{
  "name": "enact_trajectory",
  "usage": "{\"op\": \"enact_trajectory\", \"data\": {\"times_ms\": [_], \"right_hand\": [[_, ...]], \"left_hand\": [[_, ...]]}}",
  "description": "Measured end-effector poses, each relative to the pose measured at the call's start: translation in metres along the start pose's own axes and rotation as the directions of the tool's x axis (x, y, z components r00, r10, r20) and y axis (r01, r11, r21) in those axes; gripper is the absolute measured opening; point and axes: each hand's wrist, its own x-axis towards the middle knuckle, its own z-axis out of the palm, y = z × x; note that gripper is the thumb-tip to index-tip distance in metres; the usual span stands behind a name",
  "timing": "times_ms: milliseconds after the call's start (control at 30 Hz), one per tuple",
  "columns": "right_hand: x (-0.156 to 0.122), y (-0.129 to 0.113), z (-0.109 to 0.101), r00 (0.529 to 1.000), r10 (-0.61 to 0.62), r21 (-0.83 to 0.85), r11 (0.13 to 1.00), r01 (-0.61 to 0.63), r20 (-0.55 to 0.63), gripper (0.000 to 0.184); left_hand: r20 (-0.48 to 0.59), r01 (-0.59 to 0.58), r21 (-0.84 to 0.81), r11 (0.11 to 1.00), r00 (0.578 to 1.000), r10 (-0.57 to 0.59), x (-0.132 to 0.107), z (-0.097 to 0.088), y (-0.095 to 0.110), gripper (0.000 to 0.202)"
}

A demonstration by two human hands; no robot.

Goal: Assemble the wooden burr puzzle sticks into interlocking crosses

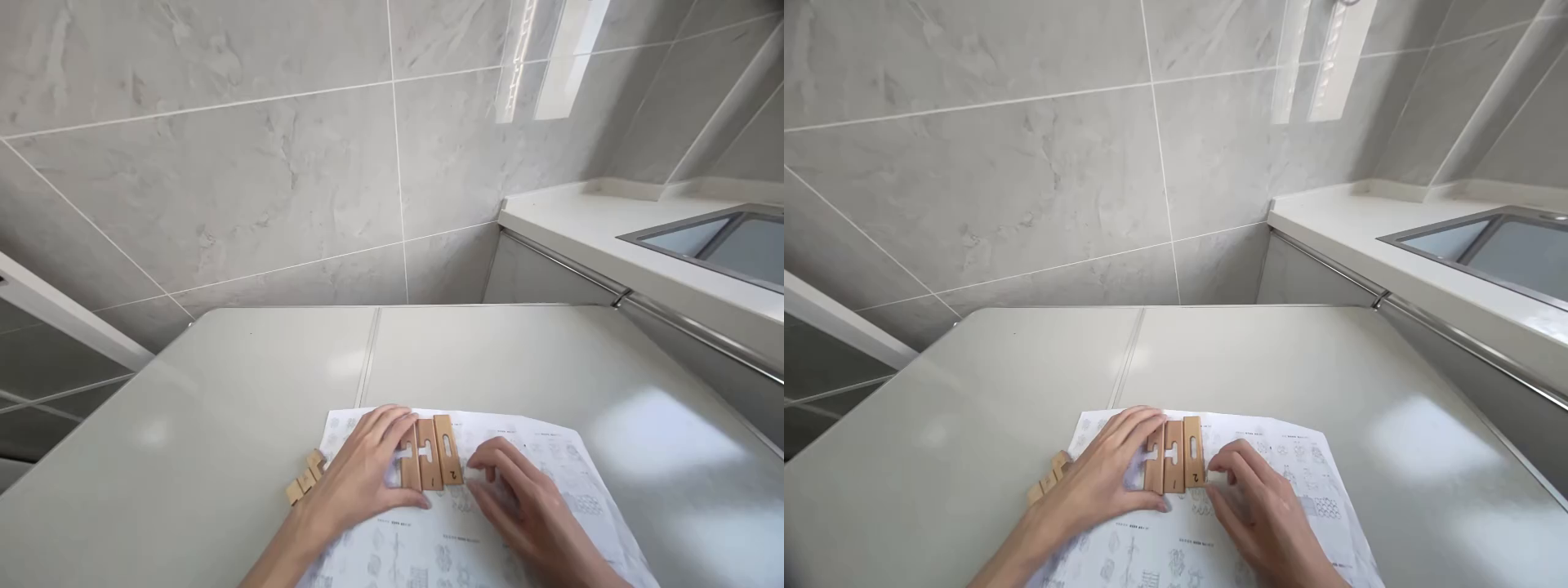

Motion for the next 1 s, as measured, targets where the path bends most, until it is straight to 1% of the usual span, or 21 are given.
{"op": "enact_trajectory", "data": {"times_ms": [67,133,167,233,300,367,400,433,500,533,600,633,700,733,833,900,1000], "right_hand": [[-0.001,-0.001,0.001,0.998,-0.057,-0.048,0.997,0.057,-0.003,0.021],[-0.003,0.000,0.004,0.997,-0.080,-0.090,0.993,0.081,0.014,0.036],[-0.004,0.001,0.006,0.996,-0.088,-0.111,0.990,0.091,0.026,0.041],[-0.005,0.003,0.008,0.992,-0.111,-0.148,0.982,0.118,0.052,0.044],[-0.006,0.003,0.009,0.988,-0.137,-0.178,0.973,0.147,0.068,0.043],[-0.005,0.003,0.010,0.987,-0.146,-0.195,0.968,0.157,0.074,0.041],[-0.005,0.002,0.009,0.986,-0.146,-0.199,0.967,0.159,0.078,0.040],[-0.004,0.002,0.009,0.986,-0.143,-0.202,0.967,0.158,0.085,0.038],[-0.004,0.001,0.008,0.987,-0.126,-0.206,0.968,0.144,0.097,0.031],[-0.004,0.001,0.007,0.988,-0.116,-0.206,0.969,0.134,0.100,0.024],[-0.004,0.000,0.006,0.991,-0.094,-0.199,0.974,0.112,0.097,0.005],[-0.004,0.001,0.006,0.993,-0.082,-0.197,0.975,0.097,0.084,0.007],[-0.004,0.002,0.006,0.997,-0.067,-0.197,0.977,0.075,0.050,0.016],[-0.004,0.003,0.007,0.998,-0.061,-0.202,0.977,0.065,0.027,0.016],[-0.005,0.007,0.009,0.999,-0.039,-0.227,0.973,0.031,-0.028,0.008],[-0.006,0.010,0.010,0.998,-0.011,-0.252,0.968,-0.003,-0.055,0.008],[-0.007,0.013,0.011,0.997,0.033,-0.280,0.958,-0.053,-0.075,0.013]], "left_hand": [[-0.015,0.020,0.016,1.000,1.000,-0.020,-0.005,0.000,-0.004,0.103],[-0.014,0.044,0.026,0.999,0.999,-0.044,-0.010,-0.002,-0.006,0.100],[-0.008,0.054,0.026,0.998,0.998,-0.054,-0.012,-0.003,-0.007,0.098],[0.024,0.054,0.026,0.998,0.998,-0.055,-0.016,-0.005,-0.006,0.092],[0.075,0.028,0.035,0.999,0.997,-0.031,-0.019,-0.008,-0.004,0.089],[0.093,0.010,0.045,0.999,0.996,-0.014,-0.020,-0.010,-0.001,0.087],[0.078,0.015,0.048,0.999,0.997,-0.019,-0.020,-0.011,0.001,0.081],[0.049,0.031,0.049,0.998,0.998,-0.033,-0.020,-0.011,0.002,0.071],[-0.019,0.072,0.050,0.996,0.997,-0.071,-0.018,-0.011,0.004,0.045],[-0.048,0.088,0.056,0.995,0.995,-0.086,-0.017,-0.010,0.004,0.035],[-0.087,0.096,0.083,0.992,0.992,-0.089,-0.016,-0.008,0.004,0.025],[-0.101,0.091,0.102,0.991,0.992,-0.080,-0.015,-0.008,0.004,0.024],[-0.130,0.081,0.141,0.987,0.990,-0.063,-0.015,-0.007,0.002,0.021],[-0.150,0.081,0.156,0.984,0.987,-0.058,-0.014,-0.006,0.001,0.019],[-0.221,0.115,0.182,0.976,0.972,-0.073,-0.014,-0.005,-0.002,0.014],[-0.248,0.143,0.194,0.970,0.964,-0.093,-0.014,-0.004,-0.004,0.019],[-0.234,0.151,0.220,0.964,0.967,-0.098,-0.013,-0.001,-0.006,0.029]]}}
